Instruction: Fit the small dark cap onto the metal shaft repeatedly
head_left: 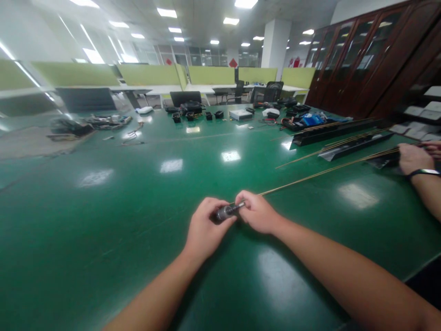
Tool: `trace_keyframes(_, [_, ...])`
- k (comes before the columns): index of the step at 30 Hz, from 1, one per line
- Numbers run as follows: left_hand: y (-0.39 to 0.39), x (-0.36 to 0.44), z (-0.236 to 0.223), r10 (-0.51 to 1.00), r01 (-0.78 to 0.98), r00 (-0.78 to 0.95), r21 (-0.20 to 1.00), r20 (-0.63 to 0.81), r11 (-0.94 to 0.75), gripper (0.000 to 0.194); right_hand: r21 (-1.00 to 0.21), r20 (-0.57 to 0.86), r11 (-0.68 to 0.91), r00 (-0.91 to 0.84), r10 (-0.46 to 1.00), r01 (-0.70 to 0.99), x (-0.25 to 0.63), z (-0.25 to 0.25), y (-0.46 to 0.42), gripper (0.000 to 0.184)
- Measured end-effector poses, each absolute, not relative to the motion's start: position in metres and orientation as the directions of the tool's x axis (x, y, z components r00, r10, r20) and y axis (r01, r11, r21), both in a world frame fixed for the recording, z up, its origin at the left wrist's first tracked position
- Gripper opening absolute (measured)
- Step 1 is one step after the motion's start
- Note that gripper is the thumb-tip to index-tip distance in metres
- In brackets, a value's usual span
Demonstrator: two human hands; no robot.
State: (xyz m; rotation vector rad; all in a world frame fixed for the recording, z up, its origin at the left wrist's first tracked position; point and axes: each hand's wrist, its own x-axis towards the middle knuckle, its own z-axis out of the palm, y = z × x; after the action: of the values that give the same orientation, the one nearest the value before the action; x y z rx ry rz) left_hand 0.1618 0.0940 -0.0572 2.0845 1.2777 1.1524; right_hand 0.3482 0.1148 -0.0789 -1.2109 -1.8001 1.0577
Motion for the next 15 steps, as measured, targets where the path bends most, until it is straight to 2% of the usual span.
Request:
trace_keyframes(5, [0.095, 0.158, -0.057, 0.89, 0.496, 0.19, 0.742, 0.415, -0.451, 0.019, -0.901, 0.125, 0.242, -0.32, 0.939, 0.359, 0.349, -0.078, 0.11, 0.01])
trace_keyframes(11, [0.097, 0.153, -0.06, 0.93, 0.527, 0.147, 0.769, 0.337, -0.362, 0.025, -0.858, 0.239, 0.351, -0.314, 0.919, 0.375, 0.351, -0.075, 0.104, 0.039])
trace_keyframes(15, [0.098, 0.153, -0.062, 0.922, 0.529, 0.159, 0.759, 0.352, -0.381, 0.028, -0.821, 0.249, 0.357, -0.284, 0.926, 0.445, 0.353, -0.074, 0.104, 0.043])
